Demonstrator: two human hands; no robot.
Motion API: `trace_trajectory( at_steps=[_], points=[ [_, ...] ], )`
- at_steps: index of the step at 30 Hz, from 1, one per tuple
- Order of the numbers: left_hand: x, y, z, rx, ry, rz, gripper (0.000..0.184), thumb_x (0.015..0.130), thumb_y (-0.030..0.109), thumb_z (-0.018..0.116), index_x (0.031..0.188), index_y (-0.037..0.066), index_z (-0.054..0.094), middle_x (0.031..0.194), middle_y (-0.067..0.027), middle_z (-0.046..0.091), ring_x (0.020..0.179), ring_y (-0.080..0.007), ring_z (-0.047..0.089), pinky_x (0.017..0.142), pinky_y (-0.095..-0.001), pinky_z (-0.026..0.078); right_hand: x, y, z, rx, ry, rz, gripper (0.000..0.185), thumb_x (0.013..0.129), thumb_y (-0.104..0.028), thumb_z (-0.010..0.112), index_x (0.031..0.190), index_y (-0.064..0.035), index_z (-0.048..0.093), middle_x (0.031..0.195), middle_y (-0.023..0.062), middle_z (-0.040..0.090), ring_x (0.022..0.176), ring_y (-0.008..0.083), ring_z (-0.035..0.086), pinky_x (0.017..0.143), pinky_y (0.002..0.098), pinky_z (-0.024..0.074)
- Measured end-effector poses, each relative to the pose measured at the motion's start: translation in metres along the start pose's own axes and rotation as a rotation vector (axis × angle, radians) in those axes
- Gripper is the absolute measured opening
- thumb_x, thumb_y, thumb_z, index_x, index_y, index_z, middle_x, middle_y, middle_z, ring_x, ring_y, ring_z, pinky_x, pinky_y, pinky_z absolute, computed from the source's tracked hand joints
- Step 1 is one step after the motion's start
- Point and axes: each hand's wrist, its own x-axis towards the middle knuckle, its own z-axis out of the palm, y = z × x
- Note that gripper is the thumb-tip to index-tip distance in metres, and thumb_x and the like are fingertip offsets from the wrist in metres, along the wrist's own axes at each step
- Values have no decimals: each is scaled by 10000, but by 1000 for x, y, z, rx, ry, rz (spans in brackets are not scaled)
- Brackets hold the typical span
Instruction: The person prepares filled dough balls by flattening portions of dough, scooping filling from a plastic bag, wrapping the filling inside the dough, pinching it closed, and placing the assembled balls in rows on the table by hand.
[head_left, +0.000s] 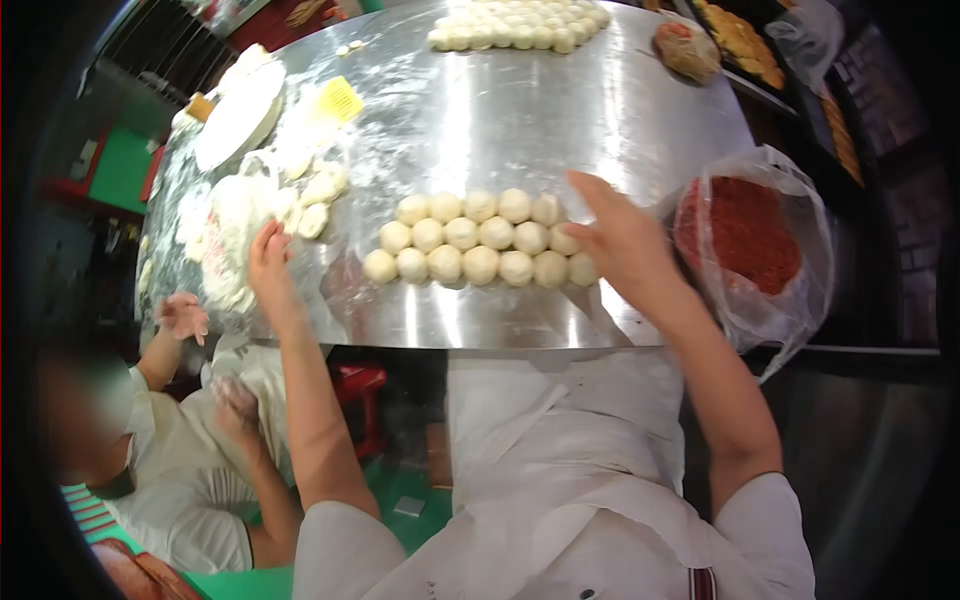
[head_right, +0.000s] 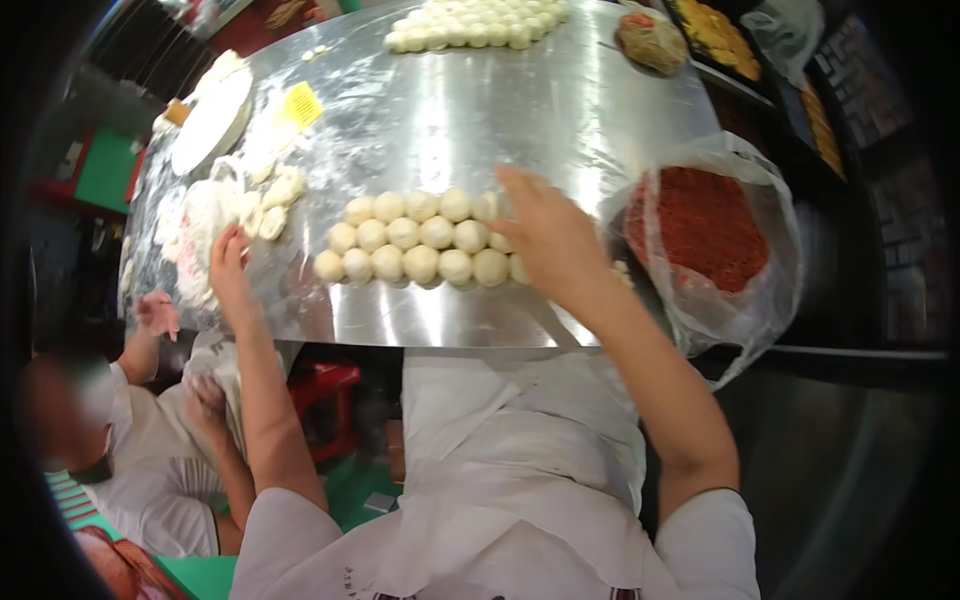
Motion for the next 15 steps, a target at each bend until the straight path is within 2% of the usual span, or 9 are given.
trace_trajectory(
  at_steps=[1,3,5,6,7,9,10,12,15],
  points=[
    [8,-3,-2,188,33,83,327,994,150,594,1259,-37,633,1209,-116,664,1066,-215,626,943,-315,478,-7,-9,-24,41,31,-19,357,930,-176,668,1257,-43,618,1221,172,652,1010,365,654,861,420,542],
    [26,-22,-15,237,14,193,337,963,152,622,1240,-37,650,1184,-118,660,1039,-225,616,975,-322,461,-19,-10,-64,-37,104,-85,230,937,-147,653,1132,-24,662,1068,162,695,929,350,675,801,413,545],
    [41,-37,-9,592,-113,190,358,938,169,646,1236,-29,653,1164,-153,649,1034,-266,616,978,-363,455,-26,-4,-110,-121,45,110,135,936,-111,642,1020,-15,684,958,151,703,869,346,681,754,410,533],
    [58,-62,-17,738,-186,279,372,913,188,674,1222,-18,662,1149,-194,638,1054,-326,603,978,-414,446,-30,13,-127,-206,96,70,130,950,-127,618,1001,-36,696,911,156,695,829,351,679,738,429,517],
    [61,-67,-14,941,-266,422,367,916,207,680,1201,-24,663,1141,-217,634,1066,-366,586,969,-449,441,-35,40,-143,-290,43,127,166,969,-165,589,1000,-43,697,925,169,696,843,364,677,742,449,517],
    [69,-81,-10,950,-218,495,354,927,231,676,1160,-35,668,1136,-226,631,1110,-376,572,978,-459,442,-45,97,-169,-533,-100,227,217,969,-218,590,1055,-52,700,935,173,710,901,367,680,792,471,529],
    [73,-86,-13,981,-214,489,365,932,231,669,1197,-20,654,1159,-211,626,1131,-378,562,982,-470,439,-53,132,-173,-585,-140,296,273,963,-172,597,1201,-53,660,1129,203,697,1014,395,661,879,475,509],
    [64,-77,-1,1012,-215,493,380,937,231,662,1235,-4,641,1181,-196,620,1153,-380,551,986,-481,437,-60,173,-174,-616,-137,271,325,929,-123,621,1247,-58,609,1167,208,651,1066,399,629,910,473,503],
    [30,-39,20,1239,-97,475,388,931,210,672,1274,42,606,1229,-166,598,1192,-365,528,989,-505,431,-71,174,-163,-600,-198,198,333,894,-65,638,1224,-58,594,1128,195,604,1075,395,605,927,463,498]
  ],
)
